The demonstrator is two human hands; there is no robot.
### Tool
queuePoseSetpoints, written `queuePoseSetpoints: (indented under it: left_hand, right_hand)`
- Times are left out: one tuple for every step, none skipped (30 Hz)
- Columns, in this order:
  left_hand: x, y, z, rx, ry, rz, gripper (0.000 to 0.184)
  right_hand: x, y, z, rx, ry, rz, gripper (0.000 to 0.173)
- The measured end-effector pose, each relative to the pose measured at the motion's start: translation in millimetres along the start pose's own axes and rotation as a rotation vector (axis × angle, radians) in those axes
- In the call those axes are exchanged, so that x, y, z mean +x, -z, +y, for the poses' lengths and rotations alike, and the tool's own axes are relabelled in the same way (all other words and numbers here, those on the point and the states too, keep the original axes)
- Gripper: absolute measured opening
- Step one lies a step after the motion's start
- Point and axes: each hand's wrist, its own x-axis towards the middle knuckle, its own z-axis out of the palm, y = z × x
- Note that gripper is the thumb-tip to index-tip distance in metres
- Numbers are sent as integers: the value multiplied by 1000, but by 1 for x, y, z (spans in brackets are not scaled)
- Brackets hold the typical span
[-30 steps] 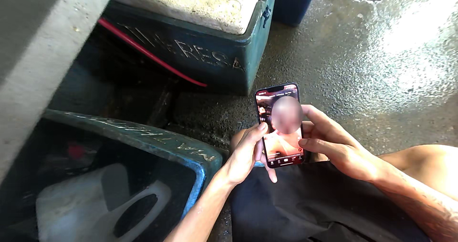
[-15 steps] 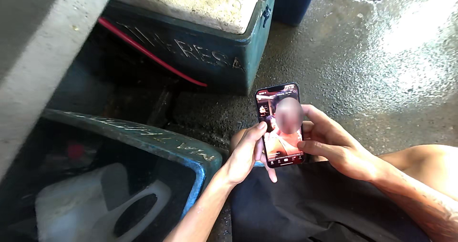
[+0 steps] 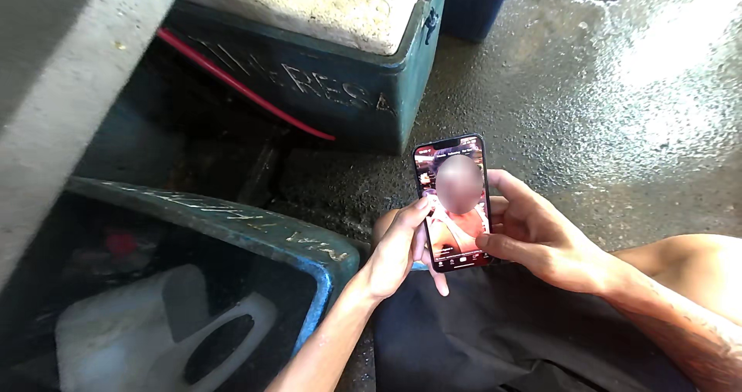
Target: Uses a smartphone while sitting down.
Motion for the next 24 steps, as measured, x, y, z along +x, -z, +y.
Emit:
queuePoseSetpoints:
  left_hand:
    - [0,0,0,-1,1,-2,46]
    - [0,0,0,-2,2,-9,46]
    - [0,0,0,-3,-1,-14,46]
    - [0,0,0,-4,-2,-17,47]
    - [0,0,0,-4,0,-17,47]
    - [0,0,0,-3,2,-13,46]
    - [0,0,0,1,3,-12,46]
    - [0,0,0,0,2,-11,46]
    - [1,0,0,-2,0,-10,46]
    - [0,0,0,-4,1,-8,46]
    - [0,0,0,-5,7,-10,45]
    - [0,0,0,-2,8,-12,44]
    - [0,0,0,-2,5,-5,44]
    - [0,0,0,0,4,0,44]
    - [0,0,0,4,1,2,44]
    - [0,0,-1,6,-4,3,44]
    - [0,0,-1,6,-4,8,45]
    - [0,0,-1,6,2,6,45]
    - [0,0,0,5,7,5,45]
    - [0,0,0,1,12,9,45]
    - [-1,0,0,1,13,13,45]
    - [0,0,1,5,14,15,45]
    - [0,0,0,6,14,16,45]
    - [0,0,0,7,14,13,45]
  right_hand:
    - [0,0,1,-4,8,1,51]
    - [0,0,1,-10,15,-1,52]
    - [0,0,1,-13,18,-1,53]
    - [0,0,2,-14,20,-1,55]
    - [0,0,2,-14,21,-1,55]
    - [0,0,3,-15,20,-1,56]
    - [1,0,3,-17,19,1,57]
    - [1,0,3,-22,19,2,57]
    - [1,-1,3,-26,22,5,57]
    - [1,-1,4,-32,27,8,56]
    - [1,-1,4,-42,36,9,53]
    - [1,-1,3,-55,47,9,49]
    - [1,0,4,-67,65,7,43]
    - [1,0,4,-75,83,3,38]
    - [1,1,3,-69,85,4,34]
    - [1,1,3,-63,80,9,33]
    - [1,1,3,-54,80,13,32]
    - [1,0,2,-43,81,14,31]
    - [1,0,2,-35,79,11,31]
    - [1,0,1,-29,72,7,32]
    - [1,0,0,-25,67,7,33]
    - [1,0,0,-23,63,10,33]
    - [0,0,0,-23,59,14,34]
    - [0,0,0,-20,56,13,34]
